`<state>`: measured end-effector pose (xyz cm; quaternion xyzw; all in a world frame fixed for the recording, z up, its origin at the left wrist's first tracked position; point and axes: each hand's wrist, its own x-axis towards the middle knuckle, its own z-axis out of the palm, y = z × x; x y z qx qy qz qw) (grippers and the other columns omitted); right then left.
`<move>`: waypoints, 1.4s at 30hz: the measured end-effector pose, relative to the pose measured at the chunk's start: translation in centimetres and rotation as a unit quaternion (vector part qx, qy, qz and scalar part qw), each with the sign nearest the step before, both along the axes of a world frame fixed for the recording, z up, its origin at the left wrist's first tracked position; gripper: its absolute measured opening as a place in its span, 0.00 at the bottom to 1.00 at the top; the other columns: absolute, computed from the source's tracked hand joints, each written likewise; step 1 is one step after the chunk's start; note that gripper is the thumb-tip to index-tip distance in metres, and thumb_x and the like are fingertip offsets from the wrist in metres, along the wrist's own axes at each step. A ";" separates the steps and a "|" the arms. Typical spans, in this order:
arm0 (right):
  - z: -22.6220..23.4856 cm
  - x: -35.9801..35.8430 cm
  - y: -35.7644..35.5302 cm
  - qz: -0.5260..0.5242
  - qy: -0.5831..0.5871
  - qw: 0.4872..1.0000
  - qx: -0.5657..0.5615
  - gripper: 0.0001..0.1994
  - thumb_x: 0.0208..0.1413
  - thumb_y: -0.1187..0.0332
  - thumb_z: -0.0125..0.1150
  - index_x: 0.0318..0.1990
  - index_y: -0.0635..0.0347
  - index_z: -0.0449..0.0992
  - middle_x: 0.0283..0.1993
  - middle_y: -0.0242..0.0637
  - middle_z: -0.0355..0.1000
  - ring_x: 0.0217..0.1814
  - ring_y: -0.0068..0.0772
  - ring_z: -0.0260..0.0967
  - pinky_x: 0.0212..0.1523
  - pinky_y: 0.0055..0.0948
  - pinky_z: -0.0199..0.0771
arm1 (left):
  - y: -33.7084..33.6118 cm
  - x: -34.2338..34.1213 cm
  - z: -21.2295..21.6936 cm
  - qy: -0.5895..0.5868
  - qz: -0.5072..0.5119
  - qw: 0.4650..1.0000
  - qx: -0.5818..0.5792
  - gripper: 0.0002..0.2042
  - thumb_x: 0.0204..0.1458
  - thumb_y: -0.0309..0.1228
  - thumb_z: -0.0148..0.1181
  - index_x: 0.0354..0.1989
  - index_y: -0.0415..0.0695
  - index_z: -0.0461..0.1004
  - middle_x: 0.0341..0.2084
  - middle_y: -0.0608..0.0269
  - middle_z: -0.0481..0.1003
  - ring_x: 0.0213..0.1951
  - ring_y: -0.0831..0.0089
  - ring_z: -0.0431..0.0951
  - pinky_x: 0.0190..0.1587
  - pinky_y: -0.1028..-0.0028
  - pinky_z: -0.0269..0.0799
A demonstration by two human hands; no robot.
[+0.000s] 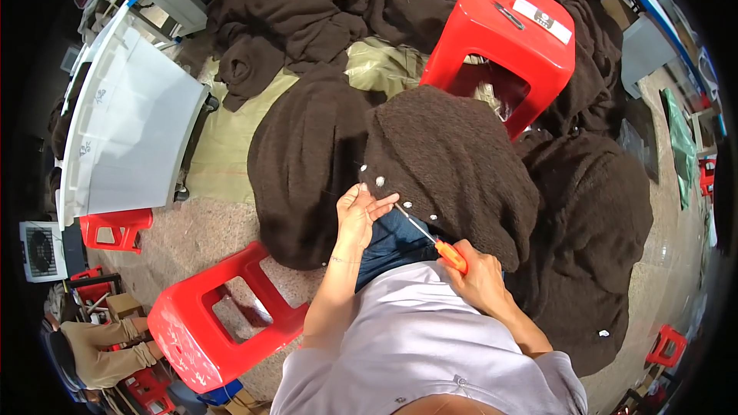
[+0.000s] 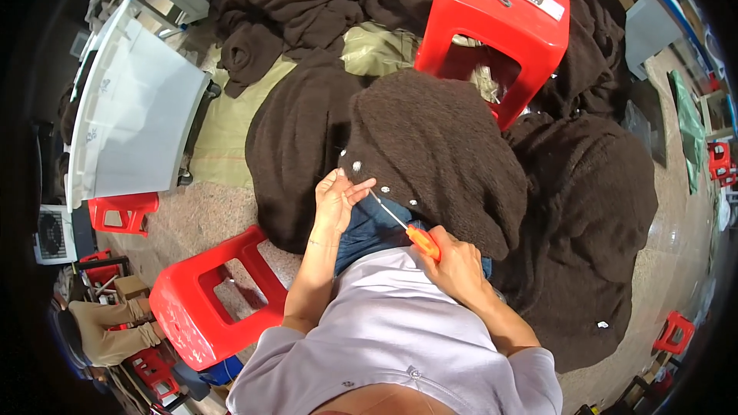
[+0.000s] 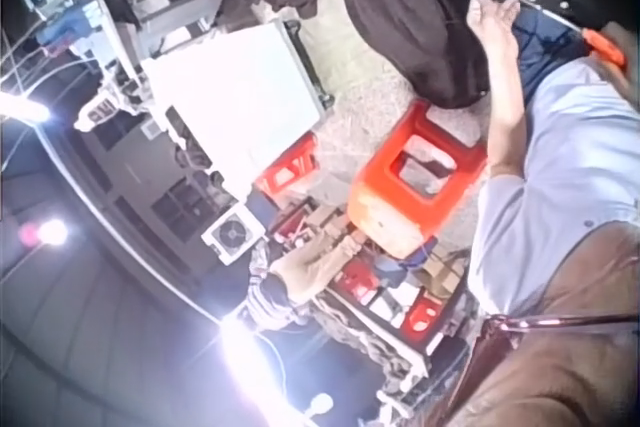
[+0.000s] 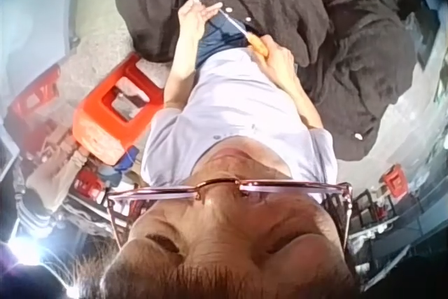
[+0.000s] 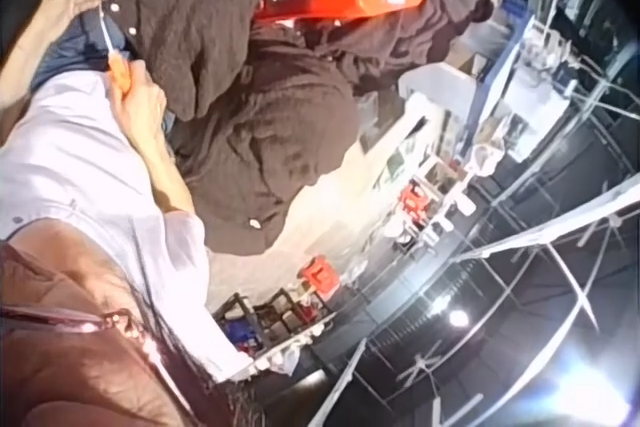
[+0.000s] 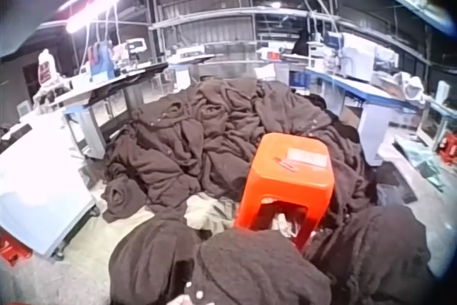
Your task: Trimming excess or loose threads from brown fabric pieces using thread snips.
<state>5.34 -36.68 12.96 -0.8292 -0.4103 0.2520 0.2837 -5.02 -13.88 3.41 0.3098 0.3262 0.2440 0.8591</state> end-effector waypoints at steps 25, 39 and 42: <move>-0.4 0.8 -0.4 -0.077 0.020 0.996 0.044 0.12 0.53 0.64 0.65 0.39 0.59 0.72 0.26 0.50 0.73 0.30 0.56 0.74 0.30 0.42 0.72 | -2.2 -0.5 0.7 0.043 -0.200 0.979 0.023 0.09 0.61 0.30 0.55 0.44 0.37 0.68 0.36 0.54 0.76 0.35 0.58 0.83 0.32 0.71 0.83; 0.0 0.6 -2.8 -0.018 0.001 0.999 -0.044 0.12 0.53 0.63 0.65 0.37 0.61 0.72 0.26 0.52 0.74 0.29 0.57 0.74 0.29 0.43 0.73 | -2.9 0.1 -1.3 0.051 -0.024 0.998 0.024 0.09 0.64 0.31 0.50 0.33 0.39 0.65 0.31 0.50 0.77 0.37 0.51 0.82 0.33 0.70 0.82; 0.3 0.7 -2.8 -0.036 0.016 0.999 -0.022 0.11 0.52 0.65 0.65 0.37 0.61 0.72 0.26 0.51 0.74 0.29 0.56 0.74 0.29 0.43 0.73 | -2.6 0.1 -0.8 0.040 -0.042 0.998 -0.004 0.11 0.64 0.36 0.49 0.41 0.38 0.64 0.38 0.49 0.75 0.36 0.51 0.82 0.32 0.68 0.83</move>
